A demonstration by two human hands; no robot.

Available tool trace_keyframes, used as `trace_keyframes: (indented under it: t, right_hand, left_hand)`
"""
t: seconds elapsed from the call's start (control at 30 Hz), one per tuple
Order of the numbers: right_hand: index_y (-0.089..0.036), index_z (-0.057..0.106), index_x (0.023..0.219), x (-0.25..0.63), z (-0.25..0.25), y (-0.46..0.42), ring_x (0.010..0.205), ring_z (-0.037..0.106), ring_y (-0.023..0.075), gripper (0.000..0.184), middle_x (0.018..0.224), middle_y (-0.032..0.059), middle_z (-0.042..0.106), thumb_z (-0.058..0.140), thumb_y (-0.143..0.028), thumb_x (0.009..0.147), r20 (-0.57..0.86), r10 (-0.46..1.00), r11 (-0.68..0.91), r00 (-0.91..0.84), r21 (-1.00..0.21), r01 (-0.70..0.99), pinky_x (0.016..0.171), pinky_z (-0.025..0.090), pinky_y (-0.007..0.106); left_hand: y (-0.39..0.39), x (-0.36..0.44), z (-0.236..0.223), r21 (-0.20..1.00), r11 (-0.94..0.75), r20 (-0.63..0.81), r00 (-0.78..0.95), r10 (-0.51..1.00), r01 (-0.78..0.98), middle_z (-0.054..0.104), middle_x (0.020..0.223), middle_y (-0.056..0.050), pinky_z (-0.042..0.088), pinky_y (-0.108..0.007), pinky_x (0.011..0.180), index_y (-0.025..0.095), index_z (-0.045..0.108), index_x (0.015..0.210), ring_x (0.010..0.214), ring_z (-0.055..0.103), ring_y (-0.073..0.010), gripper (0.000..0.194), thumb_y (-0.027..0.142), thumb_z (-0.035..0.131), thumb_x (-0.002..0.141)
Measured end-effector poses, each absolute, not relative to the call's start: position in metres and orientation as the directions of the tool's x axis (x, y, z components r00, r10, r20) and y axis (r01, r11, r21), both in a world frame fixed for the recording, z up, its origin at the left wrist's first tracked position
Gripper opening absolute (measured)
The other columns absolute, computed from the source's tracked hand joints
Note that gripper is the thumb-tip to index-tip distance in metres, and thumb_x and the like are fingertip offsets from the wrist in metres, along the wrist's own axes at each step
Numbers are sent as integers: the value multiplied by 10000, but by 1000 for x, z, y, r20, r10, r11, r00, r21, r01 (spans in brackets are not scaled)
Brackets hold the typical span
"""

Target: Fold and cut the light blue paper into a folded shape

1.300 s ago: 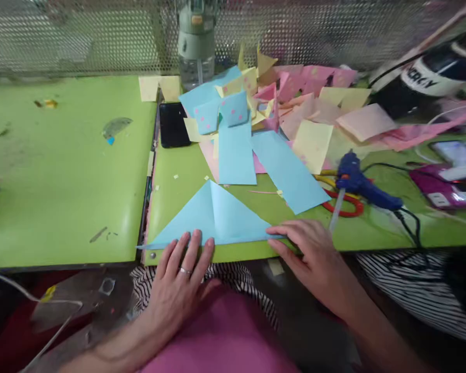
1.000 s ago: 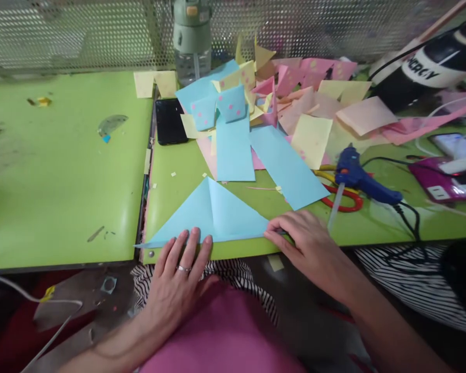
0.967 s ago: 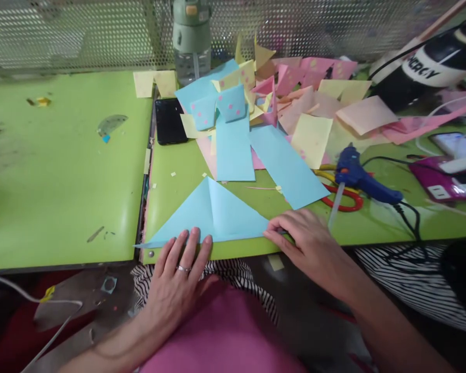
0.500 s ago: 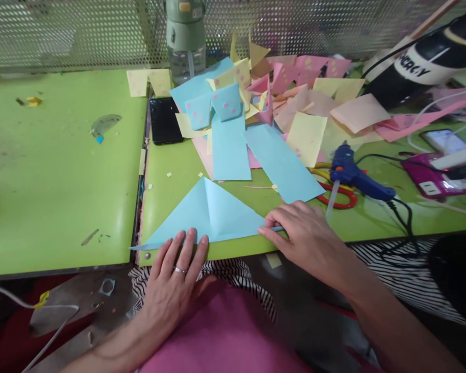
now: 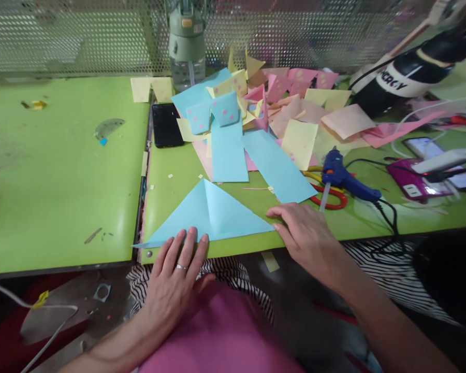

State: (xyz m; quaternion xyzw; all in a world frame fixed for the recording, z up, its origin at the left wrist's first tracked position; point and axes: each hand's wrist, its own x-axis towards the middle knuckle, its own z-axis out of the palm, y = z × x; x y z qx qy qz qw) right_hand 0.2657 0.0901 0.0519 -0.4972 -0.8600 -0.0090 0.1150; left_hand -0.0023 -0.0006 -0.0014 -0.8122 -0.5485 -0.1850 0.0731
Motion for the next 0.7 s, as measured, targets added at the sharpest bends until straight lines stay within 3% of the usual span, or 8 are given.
trace_keyframes:
  t: [0.1,0.17,0.27,0.37,0.57,0.7]
  right_hand:
    - [-214,601,1190,247,56,71,1059,588,244,343,1169,63,695,451,-80,913,367,762,562,-533,34,827,923,381,431]
    - [-204,577,1266,234,53,56,1129,579,217,369,1178,43,709,508,-115,915,451,658,649,-603,66,758,1017,349,429]
    - [-163,549,1325,221,39,41,1201,566,200,426,1207,54,703,594,-270,915,435,573,747,-694,70,661,1108,299,410]
    - [-136,522,1360,217,25,39,1220,568,218,495,1269,90,667,537,-403,944,386,610,735,-692,52,676,1144,258,430]
    - [-78,462,1398,222,19,46,1283,524,253,638,1331,153,612,426,-535,955,346,643,739,-684,-42,673,1185,170,504]
    - [-116,506,1360,220,19,46,1280,529,257,596,1336,127,610,429,-544,953,340,669,715,-661,-51,697,1193,110,529]
  left_hand:
    - [1,-1,0,85,-383,384,325,864,920,520,1438,-122,227,-423,1170,172,394,1473,1320,462,-302,744,520,621,856]
    - [1,-1,1,83,-385,386,327,863,919,521,1437,-120,225,-421,1171,172,407,1464,1322,460,-300,722,515,613,863]
    - [1,0,0,83,-381,392,322,862,921,519,1438,-123,229,-427,1169,174,409,1463,1325,457,-304,707,511,601,872]
    - [1,0,-1,81,-377,389,319,864,923,518,1437,-127,239,-434,1164,174,388,1476,1321,462,-308,718,508,595,876]
    - [-1,-2,-1,72,-381,389,326,862,922,526,1432,-122,240,-425,1162,179,330,1507,1309,478,-301,750,511,584,884]
    - [-2,-2,-1,56,-380,389,330,860,923,535,1426,-112,233,-408,1166,180,381,1481,1302,488,-289,704,503,583,889]
